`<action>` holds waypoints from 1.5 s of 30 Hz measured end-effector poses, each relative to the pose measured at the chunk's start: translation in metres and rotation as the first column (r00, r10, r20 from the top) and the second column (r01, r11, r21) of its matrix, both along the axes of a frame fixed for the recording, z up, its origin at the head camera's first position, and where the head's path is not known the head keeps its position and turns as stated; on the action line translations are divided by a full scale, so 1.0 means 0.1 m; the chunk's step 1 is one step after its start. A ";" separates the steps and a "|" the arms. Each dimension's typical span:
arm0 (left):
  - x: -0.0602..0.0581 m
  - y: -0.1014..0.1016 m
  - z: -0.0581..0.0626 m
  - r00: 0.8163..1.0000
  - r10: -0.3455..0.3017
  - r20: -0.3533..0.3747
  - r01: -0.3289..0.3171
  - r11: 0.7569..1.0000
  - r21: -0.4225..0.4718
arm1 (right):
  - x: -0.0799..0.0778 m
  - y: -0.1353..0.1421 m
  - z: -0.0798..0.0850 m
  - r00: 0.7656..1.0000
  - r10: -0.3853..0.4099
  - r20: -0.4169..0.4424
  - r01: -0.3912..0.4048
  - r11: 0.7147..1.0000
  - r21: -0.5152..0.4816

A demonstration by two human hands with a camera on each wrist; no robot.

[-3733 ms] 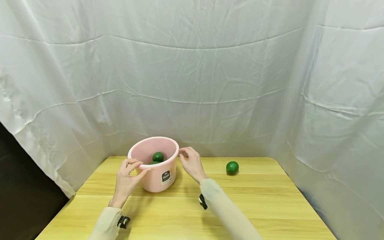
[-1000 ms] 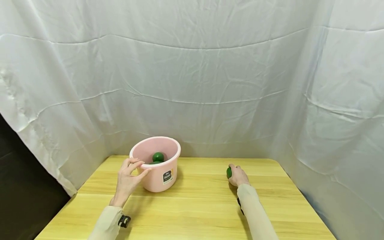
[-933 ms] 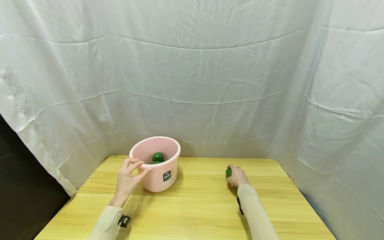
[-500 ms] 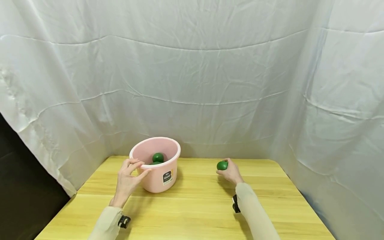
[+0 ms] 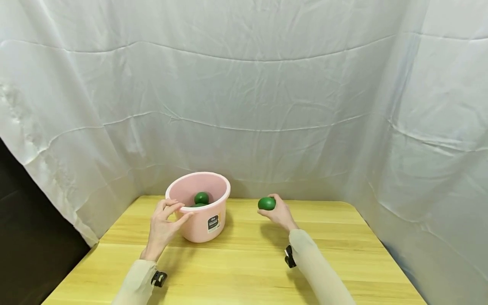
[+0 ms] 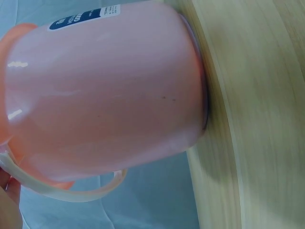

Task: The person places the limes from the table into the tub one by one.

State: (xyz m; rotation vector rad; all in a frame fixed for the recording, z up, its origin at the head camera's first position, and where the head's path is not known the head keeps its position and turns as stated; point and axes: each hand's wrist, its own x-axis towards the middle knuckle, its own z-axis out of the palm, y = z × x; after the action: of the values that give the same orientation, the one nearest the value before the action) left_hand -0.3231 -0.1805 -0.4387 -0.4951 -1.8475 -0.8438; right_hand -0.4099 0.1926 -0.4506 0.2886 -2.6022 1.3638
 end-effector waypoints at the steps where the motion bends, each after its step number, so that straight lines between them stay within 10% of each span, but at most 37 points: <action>1: 0.00 0.00 0.00 1.000 0.005 -0.006 -0.005 1.000 -0.004 | 0.01 -0.02 0.01 1.000 0.000 -0.001 0.000 1.000 -0.006; 45: 0.02 0.02 0.01 1.000 -0.006 0.012 0.006 1.000 0.010 | 0.22 -1.17 0.73 0.956 0.098 -0.277 -0.134 0.984 -0.116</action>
State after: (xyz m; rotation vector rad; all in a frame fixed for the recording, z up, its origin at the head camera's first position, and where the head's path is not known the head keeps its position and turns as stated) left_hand -0.3208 -0.1789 -0.4373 -0.4910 -1.8531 -0.8611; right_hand -0.3881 0.0759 -0.3776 0.5727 -2.2913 1.4161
